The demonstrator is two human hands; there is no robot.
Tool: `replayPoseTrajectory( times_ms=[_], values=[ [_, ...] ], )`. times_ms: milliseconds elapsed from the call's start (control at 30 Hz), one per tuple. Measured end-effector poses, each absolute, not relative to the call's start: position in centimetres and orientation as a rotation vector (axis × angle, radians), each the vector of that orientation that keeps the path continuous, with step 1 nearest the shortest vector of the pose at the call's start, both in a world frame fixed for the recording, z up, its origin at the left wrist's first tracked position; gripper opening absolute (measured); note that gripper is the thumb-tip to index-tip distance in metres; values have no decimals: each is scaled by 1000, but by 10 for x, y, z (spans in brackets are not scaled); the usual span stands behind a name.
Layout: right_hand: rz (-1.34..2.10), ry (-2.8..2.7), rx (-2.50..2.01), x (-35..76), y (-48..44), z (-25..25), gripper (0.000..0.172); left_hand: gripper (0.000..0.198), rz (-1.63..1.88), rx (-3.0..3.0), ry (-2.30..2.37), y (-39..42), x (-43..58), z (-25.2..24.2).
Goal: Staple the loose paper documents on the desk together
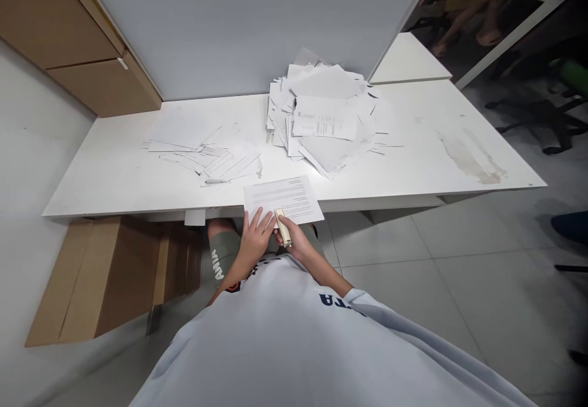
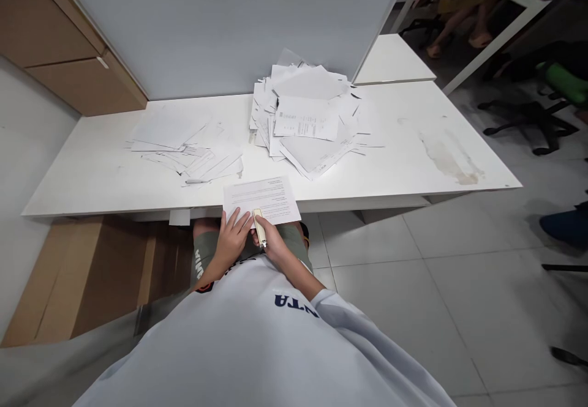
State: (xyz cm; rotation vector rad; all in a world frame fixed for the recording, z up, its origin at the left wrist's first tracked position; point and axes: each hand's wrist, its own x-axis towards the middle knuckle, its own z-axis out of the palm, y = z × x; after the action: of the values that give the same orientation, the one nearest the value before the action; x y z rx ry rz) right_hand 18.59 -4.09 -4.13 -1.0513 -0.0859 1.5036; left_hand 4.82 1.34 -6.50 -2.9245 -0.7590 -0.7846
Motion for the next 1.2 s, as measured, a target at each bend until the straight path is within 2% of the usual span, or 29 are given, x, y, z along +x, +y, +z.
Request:
replayPoseTrajectory(
  times_ms=[333,500,667,867,1067,1200],
  values=[
    [1379,-88,-1082,182,-45,-46,36,43,-825,-2926,-856,7,39,-71],
    [1429,-105,-948,181,-51,-38,38,50,-822,-2876,-988,10,34,-68],
    [1452,-167,-905,184,-53,-25,37,49,-803,-2940,-954,26,40,-55],
    [1381,-265,-772,203,-56,-16,40,39,-977,-3003,-895,95,104,9],
    [1226,-299,-788,226,-66,-35,45,38,-1001,-2958,-1473,194,227,94],
    [1107,-213,-893,243,-82,-61,48,47,-1267,-3034,-1757,251,298,106]
  ],
)
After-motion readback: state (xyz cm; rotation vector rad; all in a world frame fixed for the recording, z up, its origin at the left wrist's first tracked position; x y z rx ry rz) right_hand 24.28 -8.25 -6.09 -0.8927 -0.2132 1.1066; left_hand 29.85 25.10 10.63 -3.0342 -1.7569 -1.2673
